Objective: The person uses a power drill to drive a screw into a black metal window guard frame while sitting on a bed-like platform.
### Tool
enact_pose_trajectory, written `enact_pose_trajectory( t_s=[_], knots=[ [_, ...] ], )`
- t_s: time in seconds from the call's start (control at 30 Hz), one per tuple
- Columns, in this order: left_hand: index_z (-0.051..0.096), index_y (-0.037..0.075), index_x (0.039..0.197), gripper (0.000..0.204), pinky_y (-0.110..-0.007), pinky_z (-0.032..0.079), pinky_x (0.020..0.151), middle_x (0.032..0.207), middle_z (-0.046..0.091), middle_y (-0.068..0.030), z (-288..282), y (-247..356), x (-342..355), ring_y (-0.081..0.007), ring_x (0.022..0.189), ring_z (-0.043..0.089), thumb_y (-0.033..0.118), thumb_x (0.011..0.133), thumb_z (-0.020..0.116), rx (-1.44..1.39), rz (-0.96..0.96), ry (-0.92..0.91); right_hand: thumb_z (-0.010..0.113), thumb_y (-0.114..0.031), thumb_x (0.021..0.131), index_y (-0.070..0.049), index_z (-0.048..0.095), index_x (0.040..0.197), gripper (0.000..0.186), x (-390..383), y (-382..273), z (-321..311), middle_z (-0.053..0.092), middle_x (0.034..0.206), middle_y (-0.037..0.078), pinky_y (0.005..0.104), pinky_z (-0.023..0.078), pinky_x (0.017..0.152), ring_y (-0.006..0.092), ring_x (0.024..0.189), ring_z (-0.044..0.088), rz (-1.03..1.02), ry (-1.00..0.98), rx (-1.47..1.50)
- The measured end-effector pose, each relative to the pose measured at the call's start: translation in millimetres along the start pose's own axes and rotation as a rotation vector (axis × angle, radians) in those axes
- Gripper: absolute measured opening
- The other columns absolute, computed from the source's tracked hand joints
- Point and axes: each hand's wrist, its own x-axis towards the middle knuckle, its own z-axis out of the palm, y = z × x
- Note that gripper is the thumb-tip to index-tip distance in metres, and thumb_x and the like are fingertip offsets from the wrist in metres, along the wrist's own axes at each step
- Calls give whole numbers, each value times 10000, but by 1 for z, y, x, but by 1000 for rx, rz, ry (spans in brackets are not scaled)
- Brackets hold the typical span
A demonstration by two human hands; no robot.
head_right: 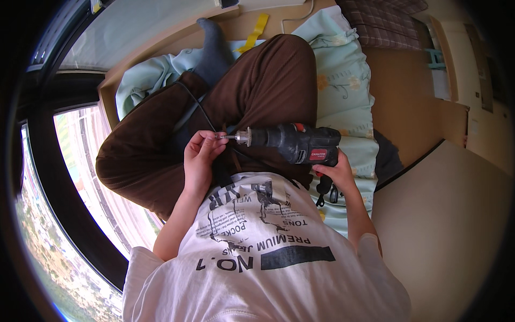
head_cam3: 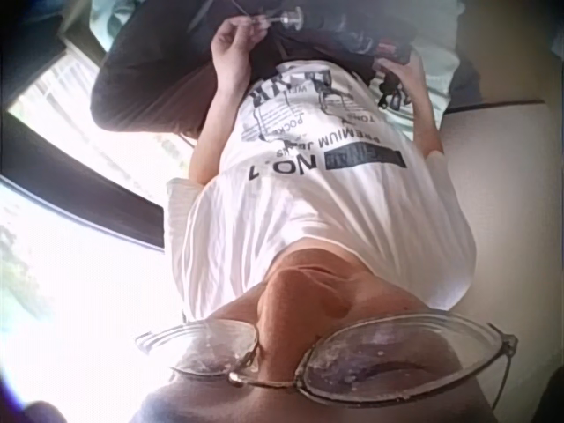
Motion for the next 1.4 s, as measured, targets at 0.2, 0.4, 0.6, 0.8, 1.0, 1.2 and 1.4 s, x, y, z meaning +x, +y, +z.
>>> enact_pose_trajectory(
  t_s=[0.2, 0.4, 0.6, 0.8, 1.0, 1.2, 1.4],
  knots=[
    [659, 46, 1104, 151, -285, 580, 958, 1162, 759, -106, 10, 2, -6, -148, 1055, 742, 191, 1102, 619, -17, -41, 61, 840, -13, 816, -17, 604, 1174, 429, -3, -4, 1, 742, 963, 70, 296, 597, 735, 149, 805, 729, -50, 21, -66],
    [680, -26, 1089, 193, -286, 594, 927, 1116, 764, -114, 12, -4, -8, -171, 1016, 753, 166, 1082, 657, 103, 34, 120, 860, -11, 810, -14, 606, 1179, 448, -4, -4, 2, 746, 980, 66, 288, 594, 738, 136, 814, 727, -91, 44, -105],
    [698, -28, 1109, 204, -280, 588, 912, 1077, 765, -95, 11, 1, -4, -162, 1003, 749, 171, 1066, 686, 153, 43, 96, 896, -6, 777, 2, 603, 1225, 536, -5, -6, -1, 738, 1026, 64, 291, 605, 737, 126, 829, 717, -53, 44, -103],
    [700, 10, 1087, 118, -257, 584, 904, 1074, 763, -63, 10, 1, -4, -131, 989, 740, 119, 1043, 707, 193, 26, 63, 904, -11, 768, 9, 597, 1256, 578, -4, -2, -2, 732, 1059, 72, 294, 617, 741, 129, 862, 719, -104, 45, -138],
    [676, -2, 1112, 153, -263, 575, 907, 1076, 759, -76, 10, 0, -3, -127, 1000, 729, 77, 1004, 751, 146, 21, 61, 906, -21, 769, 6, 596, 1266, 586, -4, -6, -3, 730, 1068, 65, 293, 614, 747, 125, 870, 714, -56, 27, -105],
    [653, -4, 1178, 216, -276, 574, 934, 1169, 734, -91, 7, -2, -3, -128, 1023, 718, 24, 986, 746, 188, 42, 34, 913, -40, 768, 0, 595, 1270, 596, -4, -3, -4, 729, 1043, 53, 292, 607, 743, 121, 854, 711, -25, 10, -84],
    [539, 17, 1407, 419, -326, 565, 991, 1337, 659, -117, -2, 31, -1, -178, 1188, 665, 111, 1030, 695, 174, 91, 118, 942, -125, 743, 0, 478, 1487, 886, -1, 10, -22, 639, 1330, 83, 355, 527, 1043, 169, 1218, 630, -142, -54, -70]
  ],
)
